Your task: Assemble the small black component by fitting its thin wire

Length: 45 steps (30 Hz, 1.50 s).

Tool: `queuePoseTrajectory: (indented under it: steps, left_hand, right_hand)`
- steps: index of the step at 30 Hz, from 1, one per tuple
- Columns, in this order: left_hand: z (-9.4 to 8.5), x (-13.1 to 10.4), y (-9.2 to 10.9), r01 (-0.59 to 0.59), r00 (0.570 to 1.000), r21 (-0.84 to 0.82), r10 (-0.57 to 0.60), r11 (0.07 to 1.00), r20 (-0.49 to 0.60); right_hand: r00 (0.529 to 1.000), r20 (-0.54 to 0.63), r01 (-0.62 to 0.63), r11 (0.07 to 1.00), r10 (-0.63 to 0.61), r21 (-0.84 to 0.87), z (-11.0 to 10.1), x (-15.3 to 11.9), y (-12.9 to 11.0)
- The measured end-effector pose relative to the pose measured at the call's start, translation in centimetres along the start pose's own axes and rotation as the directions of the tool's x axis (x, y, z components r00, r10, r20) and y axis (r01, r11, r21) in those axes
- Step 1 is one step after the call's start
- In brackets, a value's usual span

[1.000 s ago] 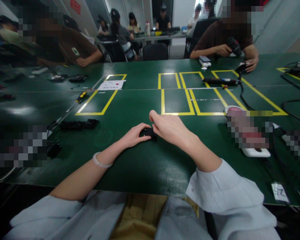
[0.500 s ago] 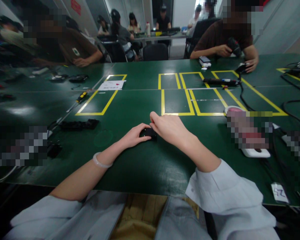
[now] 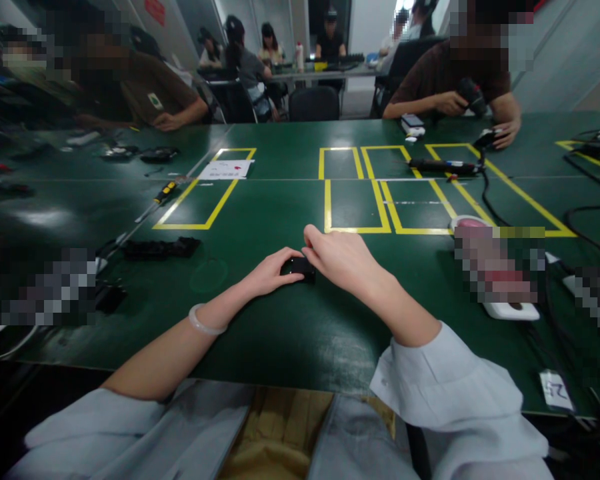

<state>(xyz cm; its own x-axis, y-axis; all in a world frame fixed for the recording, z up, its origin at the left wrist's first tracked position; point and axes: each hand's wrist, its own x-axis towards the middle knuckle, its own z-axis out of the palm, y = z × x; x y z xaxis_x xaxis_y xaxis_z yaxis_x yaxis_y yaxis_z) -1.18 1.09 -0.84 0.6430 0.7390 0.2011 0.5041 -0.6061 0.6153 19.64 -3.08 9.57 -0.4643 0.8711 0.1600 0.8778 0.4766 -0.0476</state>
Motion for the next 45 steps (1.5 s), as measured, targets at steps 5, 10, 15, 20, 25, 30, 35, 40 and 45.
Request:
queuePoseTrajectory:
  steps: [5,10,15,20,25,30,35,40,45]
  left_hand:
    - [0.12,0.06,-0.18,-0.01,1.0,0.002,0.01,1.0,0.0]
    - [0.04,0.03,-0.06,0.004,1.0,0.004,-0.004,1.0,-0.002]
    - [-0.06,-0.05,0.05,0.004,1.0,0.004,-0.004,1.0,0.002]
    - [-0.05,0.02,-0.02,0.016,1.0,0.007,-0.016,1.0,0.01]
    - [-0.02,0.13,-0.02,0.015,1.0,-0.008,-0.015,1.0,0.009]
    - [-0.04,0.18,0.04,0.02,1.0,-0.005,-0.02,1.0,0.01]
    - [-0.1,0.23,0.09,0.013,1.0,-0.001,-0.013,1.0,0.012]
    - [-0.16,0.23,0.14,0.018,1.0,-0.002,-0.018,1.0,0.022]
    - [-0.19,0.18,0.06,0.026,0.999,-0.004,-0.025,1.0,0.02]
  right_hand:
    - [1.0,0.003,-0.004,1.0,0.004,0.009,-0.08,0.04,0.08]
    - [1.0,-0.003,-0.006,1.0,0.006,0.019,-0.08,0.14,0.15]
    - [1.0,-0.001,-0.006,1.0,0.006,0.009,-0.06,0.08,0.07]
    - [1.0,-0.007,-0.005,1.0,0.006,0.01,-0.02,0.05,0.19]
    - [1.0,0.004,-0.005,1.0,0.005,0.01,-0.27,0.03,0.22]
    - [1.0,0.016,-0.008,1.0,0.008,0.005,-0.41,-0.01,0.23]
    - [1.0,0.01,0.001,1.0,-0.002,0.015,-0.03,0.08,0.44]
    - [1.0,0.001,0.025,0.999,-0.025,0.022,0.14,0.17,0.43]
    - [0.999,-0.002,0.033,0.999,-0.033,0.026,0.01,0.24,0.45]
